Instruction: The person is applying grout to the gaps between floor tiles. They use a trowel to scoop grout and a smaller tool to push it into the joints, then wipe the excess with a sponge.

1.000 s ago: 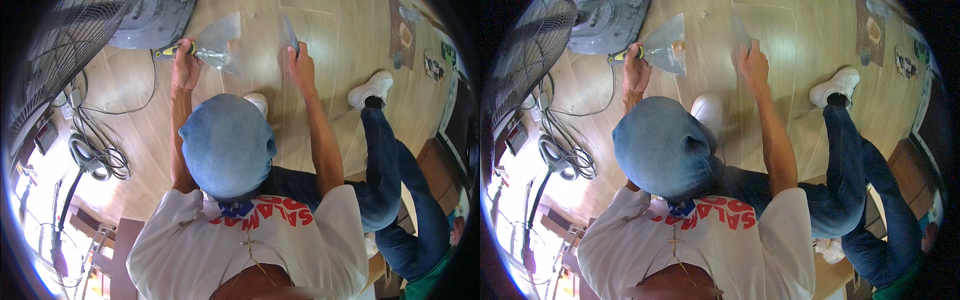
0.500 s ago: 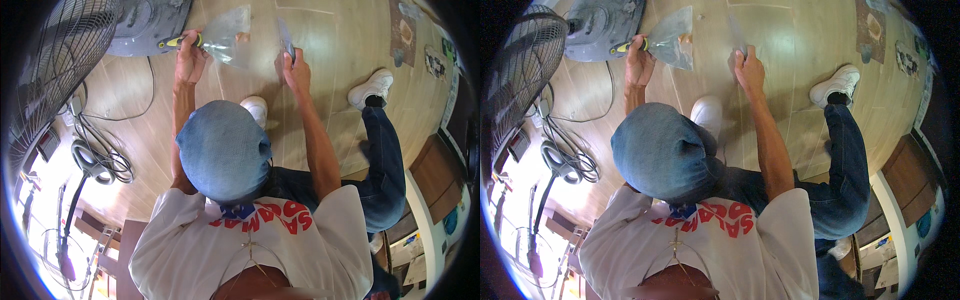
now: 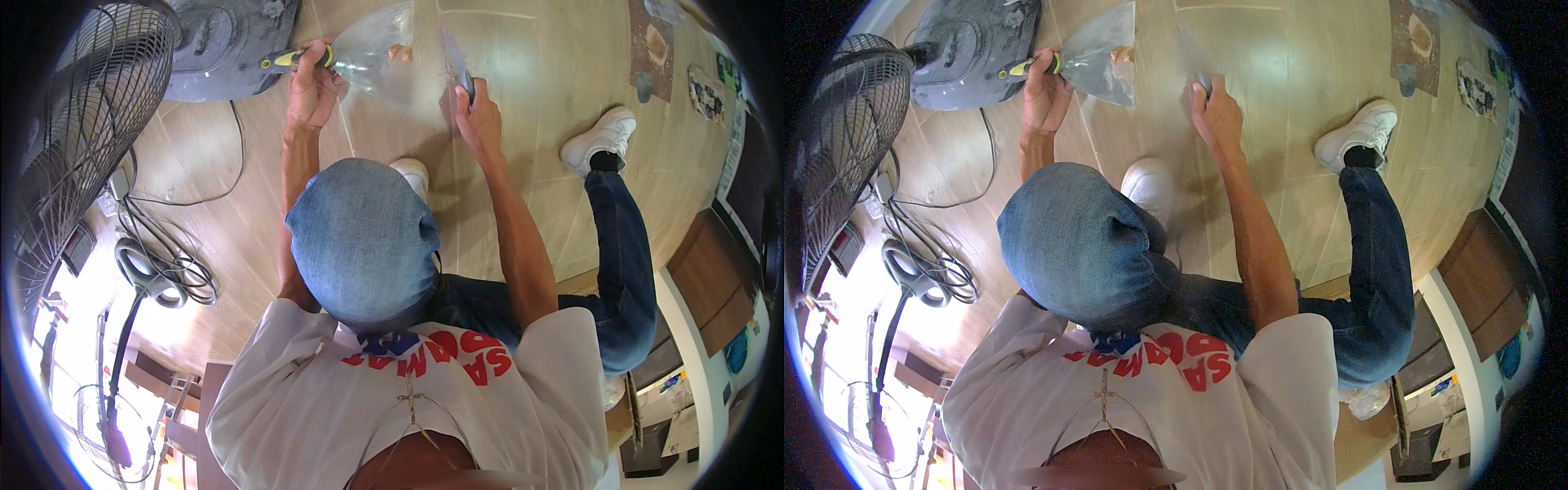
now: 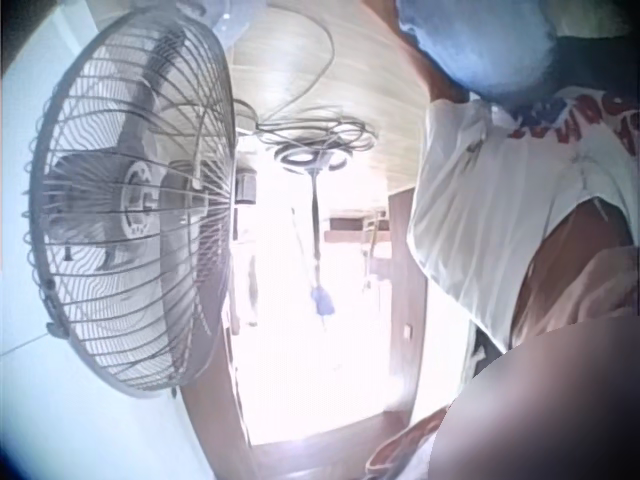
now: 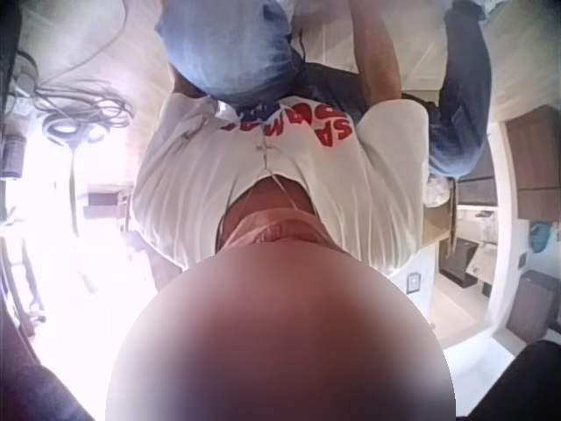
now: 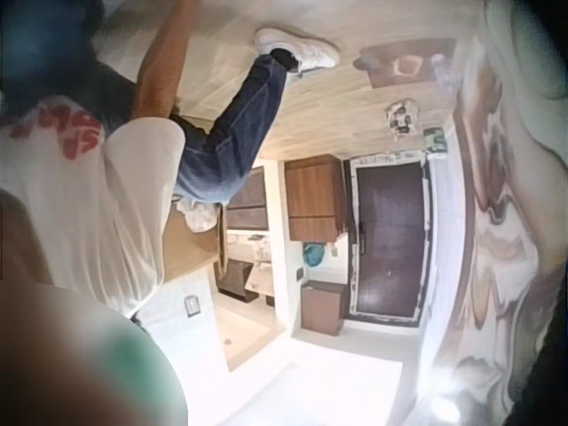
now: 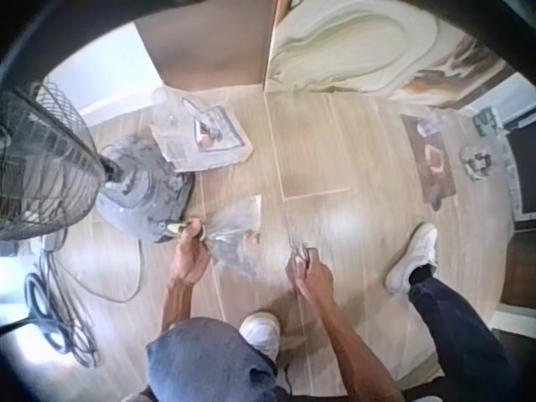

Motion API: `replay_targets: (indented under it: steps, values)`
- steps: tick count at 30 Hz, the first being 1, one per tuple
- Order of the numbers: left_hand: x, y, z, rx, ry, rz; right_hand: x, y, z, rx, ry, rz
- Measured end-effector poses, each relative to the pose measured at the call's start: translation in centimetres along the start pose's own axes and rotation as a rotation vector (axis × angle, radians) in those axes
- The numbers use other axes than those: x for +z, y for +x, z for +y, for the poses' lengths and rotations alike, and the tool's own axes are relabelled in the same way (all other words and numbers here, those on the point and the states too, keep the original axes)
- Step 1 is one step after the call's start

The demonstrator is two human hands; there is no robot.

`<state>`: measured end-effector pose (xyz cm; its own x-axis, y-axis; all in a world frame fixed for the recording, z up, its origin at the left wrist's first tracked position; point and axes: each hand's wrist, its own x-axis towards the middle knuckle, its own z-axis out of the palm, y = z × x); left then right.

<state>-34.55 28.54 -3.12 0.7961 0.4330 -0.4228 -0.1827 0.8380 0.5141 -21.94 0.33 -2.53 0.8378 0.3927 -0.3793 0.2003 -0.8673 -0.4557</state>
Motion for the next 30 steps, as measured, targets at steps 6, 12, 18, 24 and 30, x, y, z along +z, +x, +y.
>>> replay_targets:
  steps: [6,12,18,24,30]
  values:
    - [0.8,-0.9,-0.2,0.042,0.009,0.111,1.1,-5.2,2.3,0.092,0.045,-0.055]
    - [0.5,-1.1,-0.4,0.066,0.025,0.108,0.1,-1.7,0.4,0.016,0.021,-0.017]
    - [0.8,-2.2,0.1,0.057,0.038,0.121,1.3,-5.2,1.8,0.080,0.002,-0.029]
    - [1.1,-1.9,-1.0,0.020,0.044,0.096,-1.4,-6.9,4.2,0.092,0.100,0.036]
    - [1.5,-0.8,-2.7,-0.061,0.006,0.002,-13.3,-1.5,6.3,-0.187,-0.227,0.111]
